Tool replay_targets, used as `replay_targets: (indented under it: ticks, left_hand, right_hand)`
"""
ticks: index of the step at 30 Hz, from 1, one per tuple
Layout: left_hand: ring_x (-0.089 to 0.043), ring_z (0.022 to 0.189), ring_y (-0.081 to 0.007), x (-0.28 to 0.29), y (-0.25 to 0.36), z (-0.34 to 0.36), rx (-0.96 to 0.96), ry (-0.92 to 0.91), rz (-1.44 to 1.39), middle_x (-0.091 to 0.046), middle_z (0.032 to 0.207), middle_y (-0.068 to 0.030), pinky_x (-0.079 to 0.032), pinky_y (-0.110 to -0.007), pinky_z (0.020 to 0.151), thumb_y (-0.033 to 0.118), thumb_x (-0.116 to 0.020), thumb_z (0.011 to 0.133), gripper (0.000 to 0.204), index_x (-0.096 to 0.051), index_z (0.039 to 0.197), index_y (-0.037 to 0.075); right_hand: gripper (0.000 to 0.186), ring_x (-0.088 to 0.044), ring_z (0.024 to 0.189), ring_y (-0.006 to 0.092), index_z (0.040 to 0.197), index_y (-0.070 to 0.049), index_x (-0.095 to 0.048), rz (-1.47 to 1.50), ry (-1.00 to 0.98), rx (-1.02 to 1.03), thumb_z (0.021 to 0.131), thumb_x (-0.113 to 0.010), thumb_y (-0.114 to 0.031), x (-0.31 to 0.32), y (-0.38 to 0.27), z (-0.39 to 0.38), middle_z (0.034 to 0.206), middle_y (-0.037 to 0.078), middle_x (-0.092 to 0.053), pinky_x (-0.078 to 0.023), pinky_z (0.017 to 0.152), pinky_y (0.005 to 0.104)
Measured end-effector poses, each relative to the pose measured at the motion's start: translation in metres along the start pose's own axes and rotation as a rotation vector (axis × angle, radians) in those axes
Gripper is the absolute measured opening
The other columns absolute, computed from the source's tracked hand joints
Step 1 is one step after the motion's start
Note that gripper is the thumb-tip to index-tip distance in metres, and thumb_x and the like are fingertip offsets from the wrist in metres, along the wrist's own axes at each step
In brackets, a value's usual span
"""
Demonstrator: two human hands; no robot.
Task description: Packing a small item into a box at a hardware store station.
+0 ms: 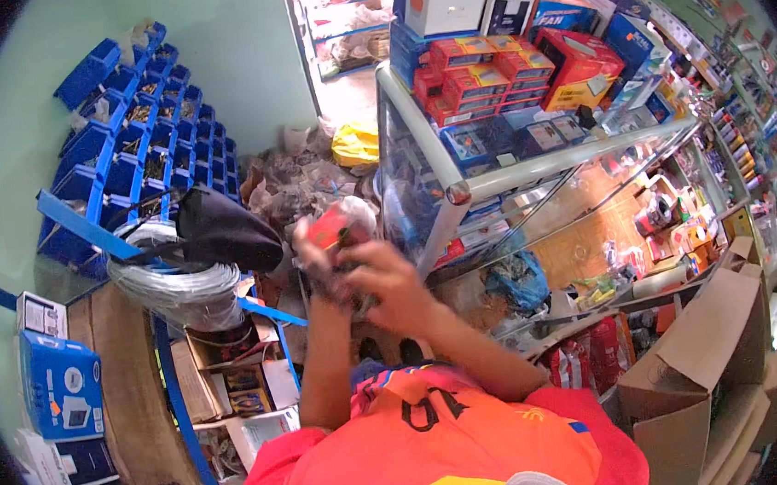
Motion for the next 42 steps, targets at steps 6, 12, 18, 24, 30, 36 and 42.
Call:
replay_targets:
  ticks: [6, 12, 18, 24, 30, 36, 42]
  left_hand:
    - [-0.070, 0.088, -0.0226, 0.053, 0.034, -0.047, -0.055, -0.050, -0.280, -0.069, 0.111, -0.0048, -0.058, -0.040, 0.076, 0.057, -0.035, 0.107, 0.059, -0.060, 0.139, 0.014]
    - [-0.071, 0.087, -0.0268, 0.088, 0.078, -0.058, -0.345, 0.240, -0.138, -0.075, 0.106, -0.0128, -0.059, -0.043, 0.080, 0.044, -0.042, 0.107, 0.046, -0.066, 0.129, 0.012]
    - [-0.061, 0.126, -0.0247, 0.049, 0.028, -0.066, -0.199, -0.013, -0.448, -0.063, 0.139, -0.0085, -0.051, -0.043, 0.105, 0.047, -0.046, 0.108, 0.049, -0.055, 0.147, 0.018]
    - [-0.062, 0.125, -0.0265, 0.131, 0.012, -0.020, -0.121, -0.192, -0.870, -0.061, 0.142, -0.0081, -0.050, -0.044, 0.107, 0.054, -0.050, 0.104, 0.055, -0.056, 0.142, 0.015]
    - [-0.068, 0.108, -0.0247, 0.192, -0.020, 0.009, -0.186, -0.207, -0.539, -0.072, 0.106, -0.0101, -0.055, -0.042, 0.097, 0.039, -0.043, 0.104, 0.040, -0.067, 0.125, 0.015]
    - [-0.069, 0.103, -0.0248, 0.068, -0.001, 0.008, -0.156, 0.181, -0.334, -0.071, 0.112, -0.0093, -0.056, -0.041, 0.095, 0.045, -0.041, 0.107, 0.047, -0.061, 0.131, 0.010]
    - [-0.072, 0.092, -0.0286, 0.067, 0.047, 0.022, -0.278, 0.020, -0.100, -0.072, 0.112, -0.0148, -0.061, -0.041, 0.083, 0.043, -0.042, 0.106, 0.046, -0.061, 0.126, 0.006]
  right_hand:
    - [0.052, -0.050, 0.142, 0.0413, 0.113, -0.012, -0.073, 0.232, -0.113, 0.215, 0.062, -0.084, -0.005, -0.058, -0.023, 0.058, 0.139, 0.014, -0.061, -0.042, 0.119, 0.0501]
    - [0.050, -0.057, 0.136, 0.0383, 0.117, -0.008, -0.072, 0.349, -0.220, 0.152, 0.068, -0.073, 0.000, -0.093, -0.023, 0.042, 0.144, 0.018, -0.059, -0.045, 0.115, 0.0479]
    - [0.042, -0.061, 0.130, 0.0374, 0.114, -0.006, -0.072, 0.302, -0.221, 0.005, 0.073, -0.073, 0.002, -0.109, 0.013, 0.078, 0.137, 0.016, -0.064, -0.050, 0.109, 0.0443]
    - [0.045, -0.056, 0.136, 0.0418, 0.116, -0.004, -0.072, 0.280, -0.251, -0.002, 0.072, -0.072, 0.001, -0.107, -0.001, 0.057, 0.137, 0.018, -0.064, -0.047, 0.112, 0.0451]
    - [0.047, -0.051, 0.141, 0.0429, 0.118, -0.005, -0.069, 0.198, -0.445, 0.069, 0.072, -0.078, -0.002, -0.110, 0.003, 0.046, 0.143, 0.017, -0.059, -0.048, 0.114, 0.0450]
    - [0.049, -0.057, 0.136, 0.0416, 0.121, -0.005, -0.072, 0.245, -0.282, -0.012, 0.072, -0.068, -0.002, -0.059, 0.023, 0.080, 0.141, 0.019, -0.063, -0.045, 0.115, 0.0449]
    - [0.052, -0.050, 0.142, 0.0482, 0.119, -0.003, -0.073, 0.312, -0.329, 0.109, 0.067, -0.065, 0.001, -0.050, 0.013, 0.060, 0.141, 0.020, -0.062, -0.040, 0.119, 0.0554]
Point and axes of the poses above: each hand's wrist, its own z-axis towards the middle knuckle, its own x-axis out of the back of the hand, y = z × x, the point moved 7 cm from there along z, towards the middle knuckle
